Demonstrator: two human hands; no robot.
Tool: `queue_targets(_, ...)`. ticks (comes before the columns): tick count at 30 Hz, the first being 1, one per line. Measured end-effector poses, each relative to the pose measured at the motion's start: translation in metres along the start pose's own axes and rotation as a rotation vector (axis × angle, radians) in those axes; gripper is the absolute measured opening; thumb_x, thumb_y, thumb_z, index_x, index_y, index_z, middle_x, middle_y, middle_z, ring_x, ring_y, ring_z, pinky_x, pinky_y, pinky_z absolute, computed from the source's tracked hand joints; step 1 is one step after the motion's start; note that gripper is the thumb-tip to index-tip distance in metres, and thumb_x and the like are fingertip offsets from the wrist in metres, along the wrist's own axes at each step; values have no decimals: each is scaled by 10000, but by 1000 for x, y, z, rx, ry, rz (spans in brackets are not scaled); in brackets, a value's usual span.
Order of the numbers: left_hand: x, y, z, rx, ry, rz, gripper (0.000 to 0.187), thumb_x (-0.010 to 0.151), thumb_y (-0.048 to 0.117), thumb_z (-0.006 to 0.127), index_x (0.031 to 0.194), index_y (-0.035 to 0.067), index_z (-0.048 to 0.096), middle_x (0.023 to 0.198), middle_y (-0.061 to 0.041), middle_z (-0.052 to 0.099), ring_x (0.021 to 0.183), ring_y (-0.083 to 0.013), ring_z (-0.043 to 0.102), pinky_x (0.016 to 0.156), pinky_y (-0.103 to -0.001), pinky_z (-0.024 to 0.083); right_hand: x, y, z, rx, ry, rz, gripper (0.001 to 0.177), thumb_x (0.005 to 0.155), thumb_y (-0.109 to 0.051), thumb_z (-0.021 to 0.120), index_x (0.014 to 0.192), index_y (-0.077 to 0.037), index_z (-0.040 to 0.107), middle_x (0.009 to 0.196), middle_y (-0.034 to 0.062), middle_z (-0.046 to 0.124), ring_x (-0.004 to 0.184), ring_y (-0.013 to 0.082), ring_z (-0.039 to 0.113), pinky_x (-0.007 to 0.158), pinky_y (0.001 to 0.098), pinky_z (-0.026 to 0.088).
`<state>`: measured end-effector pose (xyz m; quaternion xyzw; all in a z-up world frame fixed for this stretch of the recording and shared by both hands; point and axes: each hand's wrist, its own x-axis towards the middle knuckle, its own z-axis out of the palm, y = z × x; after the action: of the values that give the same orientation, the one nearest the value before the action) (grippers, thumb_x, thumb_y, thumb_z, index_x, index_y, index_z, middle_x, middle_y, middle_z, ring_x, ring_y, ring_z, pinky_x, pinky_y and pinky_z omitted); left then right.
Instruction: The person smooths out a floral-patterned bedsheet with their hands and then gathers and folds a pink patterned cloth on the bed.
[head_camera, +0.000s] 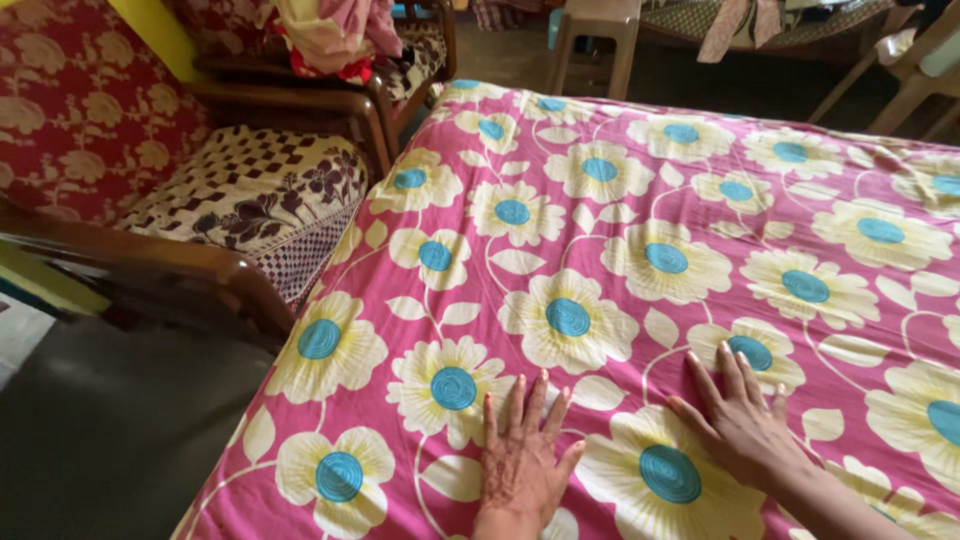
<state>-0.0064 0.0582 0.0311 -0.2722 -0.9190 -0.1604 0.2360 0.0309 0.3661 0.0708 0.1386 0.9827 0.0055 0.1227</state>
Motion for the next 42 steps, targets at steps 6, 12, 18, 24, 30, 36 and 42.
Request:
queue_targets(6, 10, -48, -29, 109, 153, -26, 742, 964, 718, 186, 1562, 285, 118, 1679, -32, 50, 1523, -256, 19, 1181, -565, 0, 7, -92, 6, 1, 24, -73, 964, 925, -795, 229, 1604, -160, -30, 1634, 249, -191, 1480, 427, -193, 1116, 672, -77)
queue_targets(12, -16, -132, -105, 158, -914, -357, 754, 1006, 707, 167, 1625, 297, 35, 1717, -7, -111, 1593, -227, -80, 1240, -587, -53, -8, -242, -21, 16, -51, -177, 941, 938, -763, 290, 1626, -191, -1, 1693, 172, -154, 1545, 372, -177, 1179, 656, -58)
queue_targets(18, -70, -195, -119, 305, -178, -210, 664, 973, 634, 283, 1536, 285, 254, 1683, 2, 133, 1505, -293, 138, 1179, -618, 57, -65, -339, -83, 148, -288, -595, 836, 985, -672, 316, 1646, -230, 57, 1730, 0, -68, 1579, 291, -132, 1197, 705, -103)
queue_targets(24, -61, -176, -115, 249, -650, -497, 690, 982, 661, 246, 1589, 354, 129, 1696, -2, 44, 1552, -272, 55, 1226, -492, 29, -72, -323, -87, 164, -314, -738, 592, 1053, -538, 351, 1581, -297, 237, 1727, 6, 65, 1608, 250, 43, 1206, 710, -15)
queue_targets(30, -21, -131, -76, 397, 57, -18, 675, 1044, 647, 96, 1588, 248, 115, 1634, -88, 74, 1472, -273, 69, 1231, -563, 25, -35, -197, -66, -324, -87, -678, 441, 1020, -69, 438, 1412, -255, 518, 1628, 188, 222, 1470, 492, 276, 985, 803, 353)
queue_targets(36, 42, -49, -90, 12, -868, -226, 736, 978, 659, 35, 1621, 308, -40, 1707, -24, -87, 1562, -254, -54, 1226, -520, -74, -14, -39, -23, -90, 169, -237, 660, 970, -538, 368, 1569, -291, 247, 1725, 60, 15, 1564, 314, 33, 1082, 797, 44)
queue_targets(42, 27, -37, -24, 132, 164, -51, 665, 994, 625, 81, 1566, 288, 42, 1667, -1, -16, 1528, -220, -1, 1208, -520, -22, 2, -35, 11, 81, 328, -109, 856, 932, -691, 214, 1593, -165, 74, 1698, 44, -32, 1548, 218, -57, 1133, 705, -29)
